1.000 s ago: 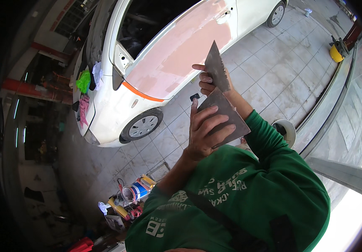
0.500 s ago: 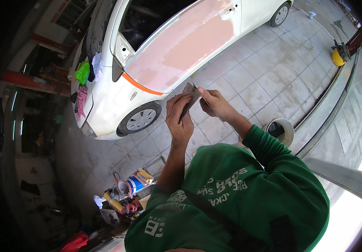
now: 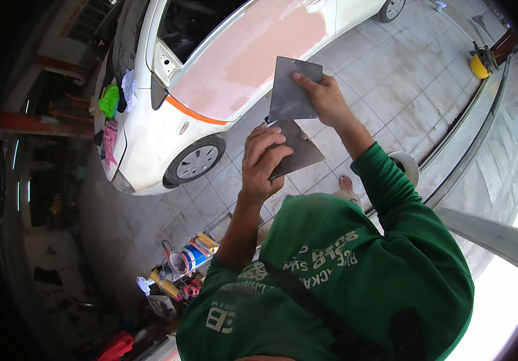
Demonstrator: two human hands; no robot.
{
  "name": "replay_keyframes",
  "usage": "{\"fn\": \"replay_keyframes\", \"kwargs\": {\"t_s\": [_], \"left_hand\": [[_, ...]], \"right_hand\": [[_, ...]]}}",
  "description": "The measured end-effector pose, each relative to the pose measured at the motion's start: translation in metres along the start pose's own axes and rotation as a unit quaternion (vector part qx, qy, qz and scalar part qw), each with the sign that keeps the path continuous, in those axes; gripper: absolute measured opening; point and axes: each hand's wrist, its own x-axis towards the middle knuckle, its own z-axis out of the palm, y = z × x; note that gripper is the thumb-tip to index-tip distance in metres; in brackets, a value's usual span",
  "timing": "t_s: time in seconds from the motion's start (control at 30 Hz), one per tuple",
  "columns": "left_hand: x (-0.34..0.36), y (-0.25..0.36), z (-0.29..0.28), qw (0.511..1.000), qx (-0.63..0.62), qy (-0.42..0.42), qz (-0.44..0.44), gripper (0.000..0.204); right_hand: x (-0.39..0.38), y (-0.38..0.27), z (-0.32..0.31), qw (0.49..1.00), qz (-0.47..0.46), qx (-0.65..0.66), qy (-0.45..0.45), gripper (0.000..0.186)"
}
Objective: The person sands the surface of a white car door with a pink primer patch using a sanding block. They move along the door, sanding different sections and occasionally switching sanding blocks.
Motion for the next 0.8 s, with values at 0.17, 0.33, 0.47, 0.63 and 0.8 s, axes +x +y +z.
{"fn": "replay_keyframes", "kwargs": {"t_s": [0.17, 0.33, 0.47, 0.63, 0.8], "left_hand": [[-0.028, -0.082, -0.001, 0.988, 0.063, 0.070, -0.122, 0.025], [-0.046, -0.111, -0.023, 0.767, -0.429, 0.345, -0.329, 0.038], [-0.016, -0.072, -0.017, 0.709, -0.539, 0.331, -0.311, 0.078], [-0.022, -0.051, -0.007, 0.682, -0.572, 0.276, -0.363, 0.058], [-0.040, -0.041, 0.016, 0.767, -0.430, 0.312, -0.359, 0.031]], "right_hand": [[-0.019, 0.007, 0.007, 0.999, 0.014, -0.016, -0.048, 0.040], [-0.051, 0.012, 0.024, 0.992, 0.107, 0.056, 0.028, 0.046], [-0.061, 0.027, 0.037, 0.972, 0.129, 0.197, -0.011, 0.047], [-0.079, 0.045, 0.063, 0.979, 0.060, 0.187, -0.054, 0.040], [-0.083, 0.027, 0.066, 0.988, 0.017, 0.139, -0.057, 0.032]]}}
